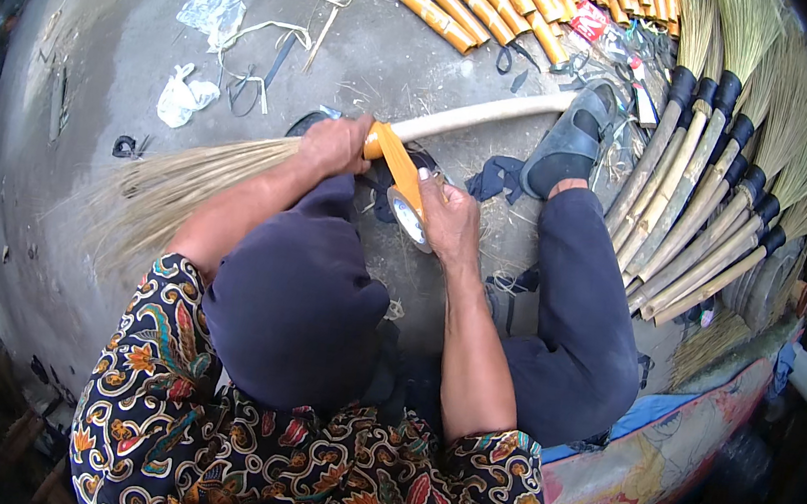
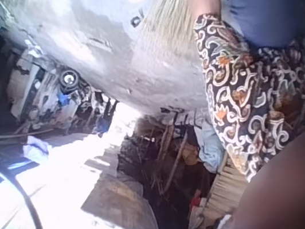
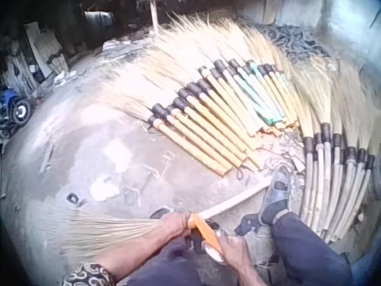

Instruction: The person sits on the floor and wraps orange tape around the handles of several brooms. They pick up each broom, apply tape along the handle, and place the finished broom aside. A second person briefly enters the frame near the end.

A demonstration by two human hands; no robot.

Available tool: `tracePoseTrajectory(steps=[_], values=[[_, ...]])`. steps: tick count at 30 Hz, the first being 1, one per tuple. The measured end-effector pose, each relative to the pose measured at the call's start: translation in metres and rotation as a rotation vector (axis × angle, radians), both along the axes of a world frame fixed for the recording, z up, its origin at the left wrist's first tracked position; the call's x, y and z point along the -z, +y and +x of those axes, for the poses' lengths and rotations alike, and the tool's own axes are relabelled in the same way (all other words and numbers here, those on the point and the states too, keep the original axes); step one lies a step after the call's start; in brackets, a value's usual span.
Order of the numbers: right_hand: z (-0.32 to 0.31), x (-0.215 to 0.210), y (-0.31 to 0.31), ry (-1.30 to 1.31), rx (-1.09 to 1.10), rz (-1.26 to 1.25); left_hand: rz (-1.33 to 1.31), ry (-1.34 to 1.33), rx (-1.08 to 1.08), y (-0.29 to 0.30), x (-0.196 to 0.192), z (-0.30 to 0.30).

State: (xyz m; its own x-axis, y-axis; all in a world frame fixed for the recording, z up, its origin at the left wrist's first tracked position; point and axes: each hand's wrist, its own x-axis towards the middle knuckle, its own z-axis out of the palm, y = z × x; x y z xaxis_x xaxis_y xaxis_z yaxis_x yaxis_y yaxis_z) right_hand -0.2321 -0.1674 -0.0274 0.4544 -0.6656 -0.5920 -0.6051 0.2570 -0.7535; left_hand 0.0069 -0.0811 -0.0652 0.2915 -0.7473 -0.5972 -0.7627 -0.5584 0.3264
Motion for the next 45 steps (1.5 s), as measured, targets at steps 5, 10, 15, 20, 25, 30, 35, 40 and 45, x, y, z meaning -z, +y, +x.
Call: tracePoseTrajectory(steps=[5,10,15,20,25,30,35,40,45], values=[[-0.002,0.003,0.003,-0.199,0.151,0.172,0.094,0.655,0.009,-0.017,-0.015,0.039],[0.005,0.0,-0.005,-0.273,0.123,0.265,-0.134,-0.05,-0.021,0.002,-0.015,-0.01],[-0.003,-0.001,0.002,-0.103,0.062,0.118,-0.012,0.37,0.091,-0.015,0.006,0.031],[0.0,0.003,-0.002,-0.186,0.169,0.197,0.006,0.358,0.004,-0.006,0.014,0.023],[0.004,0.002,-0.006,-0.168,0.09,0.169,-0.029,-0.033,0.064,0.006,0.019,-0.004],[0.001,0.004,0.002,-0.134,0.151,0.218,0.133,0.75,-0.103,-0.011,0.003,0.021],[0.003,0.007,-0.007,-0.165,0.188,0.222,-0.004,0.002,0.069,0.0,-0.003,-0.013],[0.003,0.006,-0.003,-0.106,0.053,0.145,0.03,0.555,0.019,-0.014,0.013,0.021],[0.008,0.008,-0.002,-0.219,0.226,0.223,-0.006,0.489,-0.051,-0.008,0.005,0.015]])
